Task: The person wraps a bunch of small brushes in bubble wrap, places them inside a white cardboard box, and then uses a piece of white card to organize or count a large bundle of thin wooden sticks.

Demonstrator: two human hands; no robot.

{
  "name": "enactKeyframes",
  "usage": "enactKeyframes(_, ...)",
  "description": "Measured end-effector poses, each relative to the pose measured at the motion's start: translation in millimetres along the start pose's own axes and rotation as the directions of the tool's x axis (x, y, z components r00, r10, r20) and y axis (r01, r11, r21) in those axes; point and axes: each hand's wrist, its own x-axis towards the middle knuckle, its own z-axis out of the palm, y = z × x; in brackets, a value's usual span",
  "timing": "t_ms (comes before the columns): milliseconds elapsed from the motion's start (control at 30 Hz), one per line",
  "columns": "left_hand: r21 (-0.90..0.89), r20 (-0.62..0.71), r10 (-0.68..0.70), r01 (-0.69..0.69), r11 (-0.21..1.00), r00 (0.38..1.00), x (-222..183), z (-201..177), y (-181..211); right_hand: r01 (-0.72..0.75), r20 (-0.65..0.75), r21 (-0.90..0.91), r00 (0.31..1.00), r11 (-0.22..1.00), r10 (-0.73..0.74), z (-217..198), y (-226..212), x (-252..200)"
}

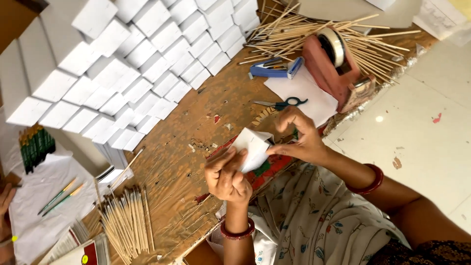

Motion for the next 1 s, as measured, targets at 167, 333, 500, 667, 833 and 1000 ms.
enactKeyframes(167,-0.074,-0.070,-0.138,0.132,0.988,0.988,-13,-49,22,0.141,0.252,0.088,0.954,0.986,-0.160,18,5,8)
enactKeyframes(333,0.147,0.344,-0.424,0.398,0.905,0.838,2,-51,21,0.256,0.418,-0.383,0.905,0.888,-0.081,-30,-27,22)
enactKeyframes(500,0.228,0.593,-0.317,0.224,0.948,0.740,-9,-23,8,0.269,0.474,-0.577,0.879,0.771,0.048,-33,-22,14)
enactKeyframes(667,0.291,0.564,-0.202,0.036,0.956,0.800,-25,-22,-12,0.379,0.190,-0.437,0.925,0.815,-0.328,-60,-10,-12)
enactKeyframes(833,0.313,0.570,-0.215,0.032,0.949,0.793,-41,-21,-22,-0.046,-0.495,-0.663,0.776,0.747,-0.392,-133,50,-47)
enactKeyframes(1000,0.363,0.591,-0.238,0.010,0.932,0.771,-31,-22,-10,-0.347,-0.595,-0.208,0.787,0.915,0.163,-159,62,-47)
